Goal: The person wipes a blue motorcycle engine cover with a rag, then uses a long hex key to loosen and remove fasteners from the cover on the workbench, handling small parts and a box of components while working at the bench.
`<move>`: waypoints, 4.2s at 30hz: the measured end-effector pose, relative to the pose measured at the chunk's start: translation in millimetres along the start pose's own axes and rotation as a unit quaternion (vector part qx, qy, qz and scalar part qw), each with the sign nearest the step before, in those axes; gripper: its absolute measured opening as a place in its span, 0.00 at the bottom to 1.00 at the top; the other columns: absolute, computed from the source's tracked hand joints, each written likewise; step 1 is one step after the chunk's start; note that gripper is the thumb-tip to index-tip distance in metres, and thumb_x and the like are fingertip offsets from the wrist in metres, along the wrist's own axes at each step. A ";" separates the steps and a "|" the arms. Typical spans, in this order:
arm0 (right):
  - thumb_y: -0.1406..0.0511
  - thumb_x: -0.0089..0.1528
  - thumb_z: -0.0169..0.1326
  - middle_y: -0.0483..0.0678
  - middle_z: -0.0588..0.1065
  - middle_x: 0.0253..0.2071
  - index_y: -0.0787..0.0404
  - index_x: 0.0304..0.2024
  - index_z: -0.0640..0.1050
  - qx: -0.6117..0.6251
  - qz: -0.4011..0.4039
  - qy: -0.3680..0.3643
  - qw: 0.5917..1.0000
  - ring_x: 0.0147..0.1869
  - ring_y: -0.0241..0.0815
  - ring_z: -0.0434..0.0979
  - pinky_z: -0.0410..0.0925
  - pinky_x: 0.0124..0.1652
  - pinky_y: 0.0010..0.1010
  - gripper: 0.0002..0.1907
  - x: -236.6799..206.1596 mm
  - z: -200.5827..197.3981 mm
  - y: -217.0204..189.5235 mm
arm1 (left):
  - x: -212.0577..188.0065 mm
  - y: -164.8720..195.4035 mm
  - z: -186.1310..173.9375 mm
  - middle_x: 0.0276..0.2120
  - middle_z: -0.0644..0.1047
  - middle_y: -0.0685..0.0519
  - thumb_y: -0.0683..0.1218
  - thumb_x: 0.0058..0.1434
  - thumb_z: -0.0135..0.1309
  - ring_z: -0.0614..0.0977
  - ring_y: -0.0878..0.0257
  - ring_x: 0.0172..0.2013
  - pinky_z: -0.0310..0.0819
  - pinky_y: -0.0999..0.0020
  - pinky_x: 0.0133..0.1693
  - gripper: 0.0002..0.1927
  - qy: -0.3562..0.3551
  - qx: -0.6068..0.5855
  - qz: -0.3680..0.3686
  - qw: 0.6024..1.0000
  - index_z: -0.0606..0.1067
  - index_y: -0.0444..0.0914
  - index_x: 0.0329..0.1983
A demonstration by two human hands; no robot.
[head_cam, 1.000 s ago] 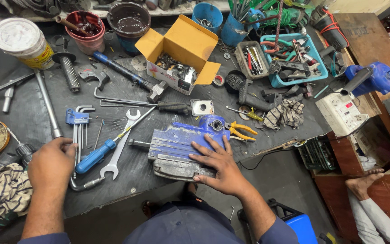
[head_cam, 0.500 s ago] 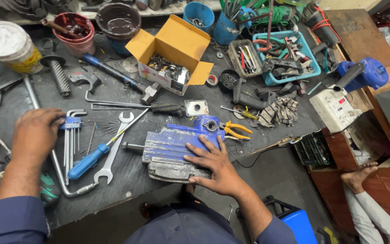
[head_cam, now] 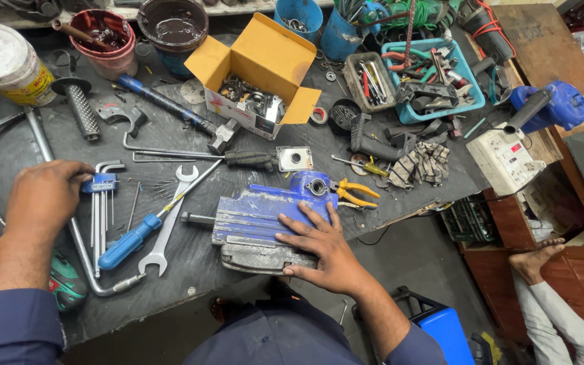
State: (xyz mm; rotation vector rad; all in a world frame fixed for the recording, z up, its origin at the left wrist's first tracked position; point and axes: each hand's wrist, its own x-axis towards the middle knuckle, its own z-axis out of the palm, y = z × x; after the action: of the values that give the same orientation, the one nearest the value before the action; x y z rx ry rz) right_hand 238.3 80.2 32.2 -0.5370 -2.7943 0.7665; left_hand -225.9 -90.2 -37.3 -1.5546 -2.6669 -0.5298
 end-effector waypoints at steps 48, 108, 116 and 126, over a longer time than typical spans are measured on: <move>0.48 0.54 0.67 0.43 0.70 0.71 0.48 0.59 0.81 0.004 0.002 -0.009 1.000 0.81 0.55 0.53 0.29 0.73 0.61 0.32 13.0 -2.2 -0.5 | -93.7 102.5 -10.5 0.42 0.81 0.50 0.54 0.59 0.62 0.81 0.47 0.43 0.76 0.52 0.46 0.16 -0.025 -0.022 -0.110 0.993 0.81 0.44 0.48; 0.64 0.55 0.59 0.51 0.76 0.38 0.58 0.42 0.82 -0.189 -0.119 0.003 0.975 0.43 0.53 0.79 0.73 0.39 0.44 0.13 77.8 -96.0 215.8 | -156.0 422.3 30.0 0.48 0.82 0.49 0.42 0.69 0.53 0.83 0.60 0.50 0.74 0.67 0.53 0.09 0.349 -0.319 -0.278 0.836 0.79 0.36 0.49; 0.77 0.59 0.60 0.50 0.78 0.44 0.63 0.40 0.78 0.255 -0.180 0.150 0.938 0.44 0.41 0.84 0.78 0.45 0.30 0.10 16.7 -173.1 163.9 | -170.8 446.8 60.2 0.40 0.87 0.48 0.44 0.66 0.53 0.83 0.65 0.35 0.79 0.70 0.42 0.16 0.118 -0.638 -0.379 0.660 0.81 0.32 0.53; 0.77 0.51 0.64 0.51 0.80 0.36 0.67 0.32 0.80 0.249 -0.191 -0.156 0.937 0.44 0.44 0.88 0.80 0.43 0.28 0.08 -18.6 -80.1 186.0 | -165.7 472.2 95.8 0.39 0.84 0.43 0.47 0.68 0.51 0.80 0.61 0.34 0.79 0.64 0.36 0.18 0.103 -0.661 -0.446 0.594 0.80 0.30 0.53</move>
State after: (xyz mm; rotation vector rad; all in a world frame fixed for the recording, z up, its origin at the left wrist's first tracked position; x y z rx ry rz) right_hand 331.8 258.0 1.0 0.2285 -2.6660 1.4928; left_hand 273.3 10.6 -23.1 0.3950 -2.4472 -2.8504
